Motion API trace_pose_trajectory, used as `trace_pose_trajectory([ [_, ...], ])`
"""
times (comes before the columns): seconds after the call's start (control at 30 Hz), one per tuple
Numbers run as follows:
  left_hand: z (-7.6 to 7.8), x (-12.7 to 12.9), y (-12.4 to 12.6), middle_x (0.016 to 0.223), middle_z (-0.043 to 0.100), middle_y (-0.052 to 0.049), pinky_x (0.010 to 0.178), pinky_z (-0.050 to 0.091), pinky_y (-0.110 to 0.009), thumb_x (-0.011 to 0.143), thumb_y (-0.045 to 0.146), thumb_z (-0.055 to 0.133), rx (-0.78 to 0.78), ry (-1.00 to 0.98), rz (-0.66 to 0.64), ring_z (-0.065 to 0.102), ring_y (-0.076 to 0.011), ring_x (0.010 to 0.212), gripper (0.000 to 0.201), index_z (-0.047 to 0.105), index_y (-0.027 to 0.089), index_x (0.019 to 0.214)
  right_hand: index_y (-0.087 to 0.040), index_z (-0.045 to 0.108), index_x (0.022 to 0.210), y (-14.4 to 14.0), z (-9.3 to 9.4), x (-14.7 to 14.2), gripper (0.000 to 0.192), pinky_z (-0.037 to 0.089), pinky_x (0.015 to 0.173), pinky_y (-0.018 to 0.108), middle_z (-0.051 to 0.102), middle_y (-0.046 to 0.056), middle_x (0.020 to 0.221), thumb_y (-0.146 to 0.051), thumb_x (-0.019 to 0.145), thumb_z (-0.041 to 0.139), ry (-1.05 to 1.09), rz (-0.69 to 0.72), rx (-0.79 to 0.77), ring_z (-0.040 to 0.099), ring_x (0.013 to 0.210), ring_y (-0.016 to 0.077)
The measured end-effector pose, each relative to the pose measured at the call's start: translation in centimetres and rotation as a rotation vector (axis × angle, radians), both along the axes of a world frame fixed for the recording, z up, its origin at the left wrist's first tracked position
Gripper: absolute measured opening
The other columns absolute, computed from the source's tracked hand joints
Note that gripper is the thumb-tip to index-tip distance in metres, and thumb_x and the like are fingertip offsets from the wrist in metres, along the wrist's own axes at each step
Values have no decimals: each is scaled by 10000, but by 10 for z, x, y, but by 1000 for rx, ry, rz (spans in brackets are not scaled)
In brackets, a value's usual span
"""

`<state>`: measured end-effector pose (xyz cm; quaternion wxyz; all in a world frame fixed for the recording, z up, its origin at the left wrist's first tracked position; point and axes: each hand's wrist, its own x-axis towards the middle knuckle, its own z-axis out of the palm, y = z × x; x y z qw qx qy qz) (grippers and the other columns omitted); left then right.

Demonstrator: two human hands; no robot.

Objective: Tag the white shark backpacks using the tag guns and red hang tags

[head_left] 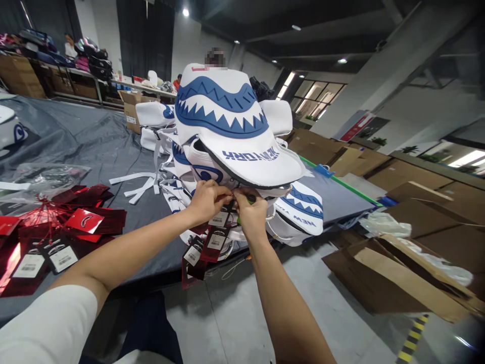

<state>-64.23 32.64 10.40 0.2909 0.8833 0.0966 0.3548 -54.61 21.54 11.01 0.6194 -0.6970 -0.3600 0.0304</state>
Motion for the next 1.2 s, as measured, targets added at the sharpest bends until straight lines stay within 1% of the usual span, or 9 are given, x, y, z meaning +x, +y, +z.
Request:
trace_pose_trajectory([
  [0.13, 3, -1, -1, 764, 702, -18, 910, 368, -422, 888, 275, 654, -10, 35, 20, 601, -223, 878, 103, 733, 207, 885, -195, 654, 768, -1, 5, -5, 221, 516, 738, 332, 702, 60, 779, -412, 740, 625, -118, -29, 61, 629, 752, 210],
  [0.3, 11, -5, -2, 802, 730, -18, 918, 364, -409, 882, 282, 653, 11, 119, 26, 617, -229, 908, 97, 699, 197, 880, -185, 661, 732, 0, 2, -3, 234, 506, 670, 326, 688, 47, 696, -418, 737, 631, -177, -18, 85, 613, 671, 200],
  [0.47, 5, -4, 0, 750, 749, 0, 895, 398, -350, 919, 210, 582, -36, 85, -82, 640, -188, 822, 139, 716, 197, 885, -184, 646, 703, 2, -6, 1, 242, 478, 610, 306, 667, 35, 646, -421, 750, 631, -191, -21, 99, 587, 618, 185],
  [0.6, 0, -1, 1, 714, 741, 6, 836, 415, -308, 913, 189, 572, -86, 31, -133, 645, -159, 742, 158, 700, 183, 820, -180, 655, 726, 1, -7, 3, 237, 483, 636, 313, 676, 39, 671, -412, 764, 629, -201, -5, 88, 592, 635, 186],
  [0.73, 3, -2, -2, 651, 674, 29, 701, 403, -270, 845, 223, 663, -153, 38, -63, 591, -135, 637, 86, 655, 178, 773, -175, 667, 732, -2, -6, 2, 241, 481, 646, 313, 677, 39, 673, -407, 784, 626, -233, 20, 73, 598, 642, 184],
  [0.8, 6, -4, -3, 674, 663, 32, 679, 397, -266, 822, 248, 694, -150, 65, -15, 585, -135, 644, 102, 635, 180, 773, -175, 670, 727, -4, -6, 2, 236, 477, 642, 308, 676, 36, 671, -399, 788, 627, -239, 31, 67, 596, 639, 179],
  [0.9, 8, -5, -4, 774, 705, 4, 786, 414, -308, 852, 297, 681, -46, 132, 39, 629, -170, 758, 116, 653, 187, 833, -175, 675, 736, -5, -7, 2, 236, 464, 614, 294, 669, 29, 665, -403, 785, 639, -206, 53, 75, 585, 630, 171],
  [1.03, 3, -4, -5, 818, 732, -42, 907, 386, -387, 909, 307, 607, 129, 173, 76, 652, -233, 900, 157, 694, 194, 845, -180, 657, 729, -4, -9, 1, 242, 452, 614, 284, 652, 16, 672, -418, 769, 647, -172, 85, 84, 566, 634, 158],
  [1.2, 1, -8, -8, 799, 734, -40, 948, 392, -408, 908, 276, 569, 80, 148, 44, 651, -216, 842, 187, 688, 185, 796, -192, 640, 723, -2, -10, -4, 256, 421, 581, 274, 615, -2, 632, -443, 772, 627, -151, 32, 83, 537, 608, 152],
])
